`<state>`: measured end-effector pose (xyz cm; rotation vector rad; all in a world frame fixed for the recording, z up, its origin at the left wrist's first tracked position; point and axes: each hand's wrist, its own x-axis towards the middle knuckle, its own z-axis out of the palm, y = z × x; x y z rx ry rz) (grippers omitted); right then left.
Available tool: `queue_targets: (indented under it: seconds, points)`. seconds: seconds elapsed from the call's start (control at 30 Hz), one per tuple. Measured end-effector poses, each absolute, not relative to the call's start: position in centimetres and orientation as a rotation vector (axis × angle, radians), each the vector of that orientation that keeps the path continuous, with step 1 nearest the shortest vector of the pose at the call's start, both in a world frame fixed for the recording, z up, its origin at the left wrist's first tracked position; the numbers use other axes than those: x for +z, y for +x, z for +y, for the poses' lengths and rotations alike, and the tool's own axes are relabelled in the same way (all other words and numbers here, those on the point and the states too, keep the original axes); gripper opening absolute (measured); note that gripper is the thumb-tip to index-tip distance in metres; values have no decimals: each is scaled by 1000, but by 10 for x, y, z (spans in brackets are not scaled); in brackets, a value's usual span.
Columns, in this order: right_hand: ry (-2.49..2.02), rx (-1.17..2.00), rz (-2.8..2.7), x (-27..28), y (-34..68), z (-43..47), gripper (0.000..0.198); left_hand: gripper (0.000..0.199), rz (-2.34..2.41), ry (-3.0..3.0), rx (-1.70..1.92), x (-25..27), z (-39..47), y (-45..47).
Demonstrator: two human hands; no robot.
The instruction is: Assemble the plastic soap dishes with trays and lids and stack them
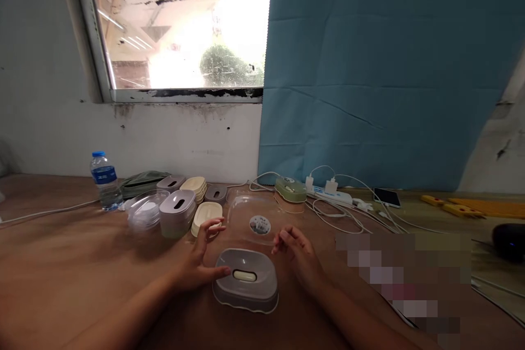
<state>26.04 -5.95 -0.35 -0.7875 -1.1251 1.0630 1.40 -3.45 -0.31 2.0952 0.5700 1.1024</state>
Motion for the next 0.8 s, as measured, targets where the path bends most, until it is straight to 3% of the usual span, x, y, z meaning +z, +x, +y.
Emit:
queue_targets:
  seconds: [0.17,0.37,0.47,0.63,0.8]
  points:
    - [-775,1233,-1184,6,247,-76,22,85,450,2132,1406,2,-45,22]
    - [-887,1329,-1331,18,243,-81,66,76,452,1931,1374,3,-41,20]
    - [-1126,1251,-1518,27,251,-84,61,73,527,1861,1278,3,-38,18]
    - [-1485,851,-1919,33,262,-89,42,64,742,1953,1027,1,-39,18]
    - [-1504,605,-2212,37,261,-96,41,57,775,2011,793,0,-39,17]
